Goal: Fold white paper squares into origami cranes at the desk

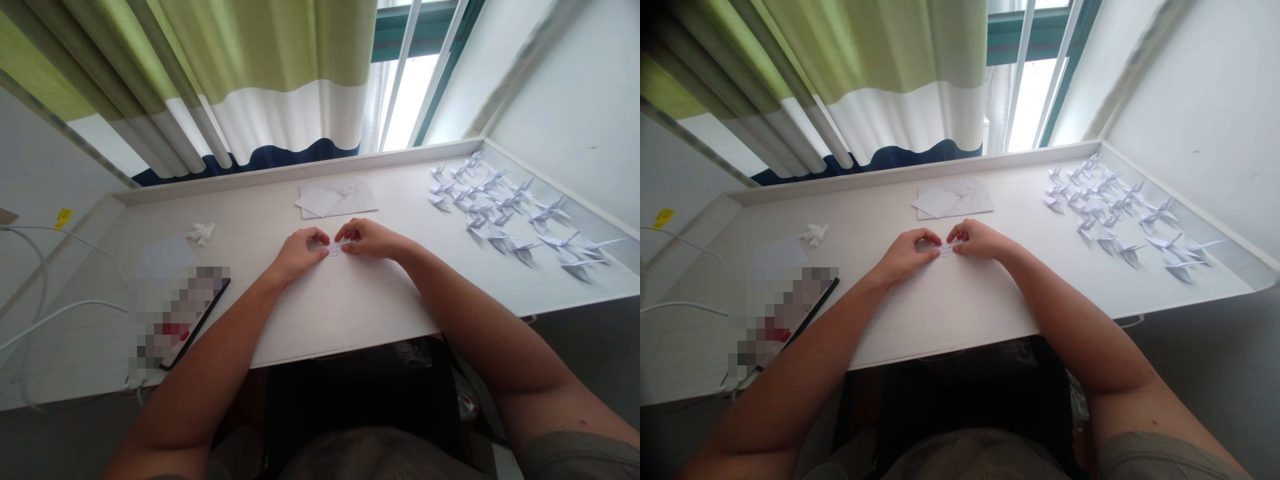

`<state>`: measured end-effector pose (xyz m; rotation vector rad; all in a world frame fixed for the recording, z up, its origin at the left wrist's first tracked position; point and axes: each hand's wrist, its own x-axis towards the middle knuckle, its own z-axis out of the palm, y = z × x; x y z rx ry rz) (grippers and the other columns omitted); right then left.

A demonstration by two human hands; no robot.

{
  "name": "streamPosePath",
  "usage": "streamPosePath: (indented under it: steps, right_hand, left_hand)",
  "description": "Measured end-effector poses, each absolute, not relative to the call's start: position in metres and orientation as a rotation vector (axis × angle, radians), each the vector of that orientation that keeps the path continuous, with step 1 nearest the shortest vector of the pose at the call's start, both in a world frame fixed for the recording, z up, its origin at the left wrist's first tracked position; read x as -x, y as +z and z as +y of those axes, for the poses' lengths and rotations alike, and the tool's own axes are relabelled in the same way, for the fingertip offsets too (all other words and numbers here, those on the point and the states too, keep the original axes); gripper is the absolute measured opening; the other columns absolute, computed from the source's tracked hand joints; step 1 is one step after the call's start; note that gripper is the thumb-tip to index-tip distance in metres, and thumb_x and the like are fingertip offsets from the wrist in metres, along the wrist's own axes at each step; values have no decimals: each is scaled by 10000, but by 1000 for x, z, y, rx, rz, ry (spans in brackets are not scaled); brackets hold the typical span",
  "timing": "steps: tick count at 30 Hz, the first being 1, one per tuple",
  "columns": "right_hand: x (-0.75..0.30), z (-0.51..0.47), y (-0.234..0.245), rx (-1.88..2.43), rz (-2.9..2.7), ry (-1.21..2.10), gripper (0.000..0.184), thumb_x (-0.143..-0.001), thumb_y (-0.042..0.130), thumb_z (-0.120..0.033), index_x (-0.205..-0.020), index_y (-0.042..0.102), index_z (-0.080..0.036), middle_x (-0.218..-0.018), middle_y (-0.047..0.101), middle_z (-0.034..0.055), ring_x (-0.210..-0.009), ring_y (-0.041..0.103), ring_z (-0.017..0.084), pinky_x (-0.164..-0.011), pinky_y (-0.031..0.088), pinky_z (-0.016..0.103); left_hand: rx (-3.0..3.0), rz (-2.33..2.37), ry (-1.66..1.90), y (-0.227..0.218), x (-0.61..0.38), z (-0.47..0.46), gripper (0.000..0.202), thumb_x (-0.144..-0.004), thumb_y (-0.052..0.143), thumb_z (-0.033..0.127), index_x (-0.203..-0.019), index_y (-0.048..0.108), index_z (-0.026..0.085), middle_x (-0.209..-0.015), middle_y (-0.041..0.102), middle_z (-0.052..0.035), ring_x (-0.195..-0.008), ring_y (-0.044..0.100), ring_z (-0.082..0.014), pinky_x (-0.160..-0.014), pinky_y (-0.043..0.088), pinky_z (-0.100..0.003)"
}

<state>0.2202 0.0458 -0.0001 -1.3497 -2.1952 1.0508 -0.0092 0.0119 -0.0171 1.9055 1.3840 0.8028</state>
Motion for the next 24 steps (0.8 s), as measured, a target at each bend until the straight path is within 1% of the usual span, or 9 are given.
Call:
streamPosePath:
  steps: [3,6,8,11,14,17,21,24]
  right_hand:
    - [-221,45,3,1407,-2067,1174,236,-863,696,-154,-1049,835,-199,-1023,769,95,-892,681,220,-816,539,349]
    - [-219,45,2,1386,-2033,1159,195,-917,675,-235,-1013,842,-205,-1052,788,95,-931,692,232,-866,539,370]
    - [-217,46,-1,1344,-2100,1090,185,-902,710,-278,-1006,848,-214,-1073,768,102,-959,690,246,-892,543,383]
    - [-217,46,-5,1257,-2215,1004,210,-840,767,-274,-1027,837,-211,-1093,727,117,-987,679,257,-904,550,391]
    - [-218,47,-9,1186,-2239,985,221,-812,769,-244,-1027,793,-199,-1076,731,108,-994,664,254,-898,543,389]
    - [-219,46,-11,1161,-2226,1039,205,-806,757,-213,-1010,753,-197,-1029,751,83,-945,655,232,-846,522,361]
    - [-217,45,-12,1159,-2200,1075,212,-788,759,-195,-1000,746,-196,-962,740,62,-880,646,207,-785,499,331]
    - [-216,45,-11,1173,-2187,1074,252,-781,769,-204,-1033,764,-193,-938,727,54,-885,651,207,-791,501,328]
  left_hand:
    - [-1911,1364,811,-18,10,11,204,-817,751,253,-1017,764,218,-1109,792,-73,-1095,710,-267,-1059,513,-447]
    - [-1910,1333,831,-17,9,10,288,-824,756,247,-1111,746,224,-1135,790,-71,-1122,707,-258,-1090,507,-441]
    - [-1911,1366,843,-17,10,10,375,-812,779,250,-1183,732,228,-1169,782,-76,-1157,695,-263,-1109,502,-444]
    - [-1940,1439,828,-17,11,11,439,-793,809,277,-1223,738,219,-1221,765,-94,-1226,659,-289,-1132,494,-460]
    - [-1998,1413,774,-15,15,12,364,-813,798,326,-1162,776,222,-1241,761,-95,-1279,622,-308,-1163,471,-480]
    - [-2017,1338,735,-13,19,14,291,-844,770,360,-1102,806,232,-1254,763,-89,-1304,606,-312,-1189,447,-492]
    - [-2032,1305,701,-10,21,14,219,-898,709,385,-1029,817,247,-1267,760,-88,-1317,597,-312,-1190,442,-504]
    - [-2068,1278,661,-10,22,14,248,-869,739,383,-1068,799,248,-1313,730,-88,-1358,560,-312,-1234,398,-503]
